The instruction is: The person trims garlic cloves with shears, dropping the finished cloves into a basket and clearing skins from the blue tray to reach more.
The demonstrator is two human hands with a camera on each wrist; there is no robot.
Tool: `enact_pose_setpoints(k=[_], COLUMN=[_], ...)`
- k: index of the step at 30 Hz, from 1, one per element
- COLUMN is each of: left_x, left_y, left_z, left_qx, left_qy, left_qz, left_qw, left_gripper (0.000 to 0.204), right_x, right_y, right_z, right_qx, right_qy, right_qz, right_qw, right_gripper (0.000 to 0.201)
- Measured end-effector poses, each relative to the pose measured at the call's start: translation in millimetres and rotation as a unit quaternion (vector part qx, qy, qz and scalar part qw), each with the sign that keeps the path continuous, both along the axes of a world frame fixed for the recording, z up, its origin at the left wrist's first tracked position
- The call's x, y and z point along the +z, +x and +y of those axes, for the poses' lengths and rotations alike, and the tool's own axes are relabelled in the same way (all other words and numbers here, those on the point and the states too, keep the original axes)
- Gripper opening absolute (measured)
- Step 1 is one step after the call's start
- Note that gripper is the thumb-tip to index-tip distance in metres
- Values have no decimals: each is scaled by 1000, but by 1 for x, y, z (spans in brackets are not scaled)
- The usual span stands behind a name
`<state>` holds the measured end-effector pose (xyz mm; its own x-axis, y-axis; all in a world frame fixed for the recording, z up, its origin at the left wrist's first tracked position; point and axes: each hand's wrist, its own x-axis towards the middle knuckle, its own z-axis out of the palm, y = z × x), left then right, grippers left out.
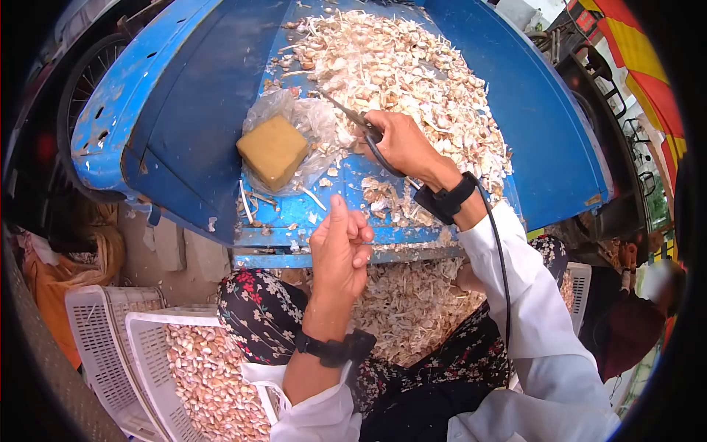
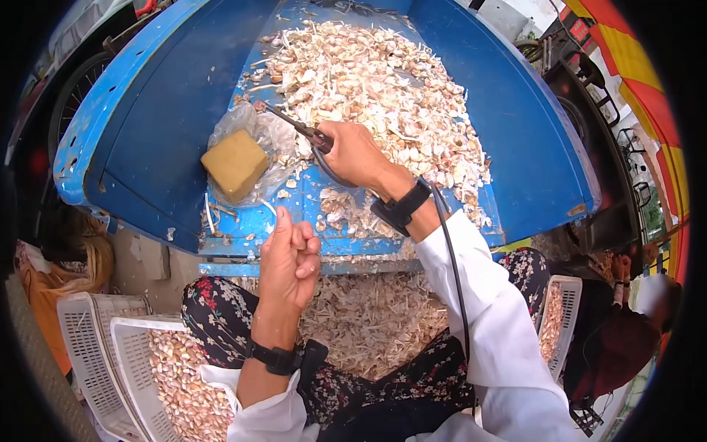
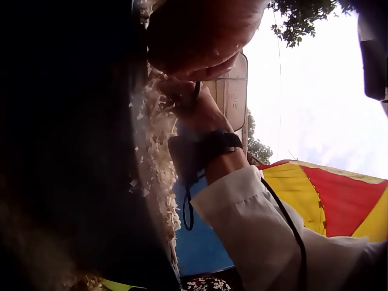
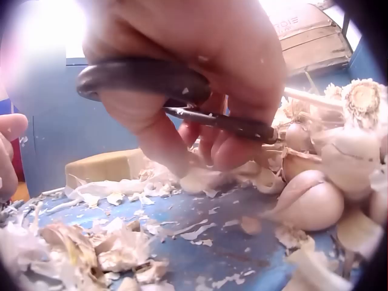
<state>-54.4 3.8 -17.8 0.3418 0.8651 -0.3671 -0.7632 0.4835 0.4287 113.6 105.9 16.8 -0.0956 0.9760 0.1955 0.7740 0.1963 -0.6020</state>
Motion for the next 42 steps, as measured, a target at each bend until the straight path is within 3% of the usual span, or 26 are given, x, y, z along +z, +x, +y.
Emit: enact_pose_setpoints(k=[1,9,12,14,15,20,25,29,31,34,37,40,41,42], left_x=[1,2,0,3,1,-9,-1,2,-3,-10,2,10,9,9], left_y=[0,5,8,16,18,20,13,8,5,-7,-8,-5,-4,-4], left_z=[1,14,17,21,21,19,18,15,16,20,16,12,11,10], left_qx=[1,43,54,63,64,79,29,19,85,60,34,53,43,32], left_qy=[-5,59,97,110,141,179,192,135,53,76,92,73,96,119], left_qz=[-10,64,152,231,241,277,101,-35,-104,-143,-116,-58,9,78], left_qw=[1000,995,982,965,958,941,976,990,989,985,988,994,994,989], left_gripper=[31,23,25,31,36,36,32,29,27,26,25,25,26,28], right_x=[-8,-15,-3,3,8,22,21,3,7,18,22,26,27,25], right_y=[4,6,7,4,0,-14,-15,-8,-8,-7,-8,-14,-19,-20], right_z=[11,14,-9,-21,-29,-52,-58,-62,-66,-72,-69,-74,-77,-79], right_qx=[6,44,-5,28,14,21,48,128,148,150,42,36,30,63], right_qy=[16,24,-127,-103,-146,-181,-231,-258,-264,-251,-119,-63,-63,3], right_qz=[-64,-114,97,186,242,342,452,576,616,588,311,211,201,140], right_qw=[998,992,987,977,959,922,860,765,727,754,942,975,977,988], right_gripper=[8,10,19,19,19,18,20,23,22,22,20,15,14,14])
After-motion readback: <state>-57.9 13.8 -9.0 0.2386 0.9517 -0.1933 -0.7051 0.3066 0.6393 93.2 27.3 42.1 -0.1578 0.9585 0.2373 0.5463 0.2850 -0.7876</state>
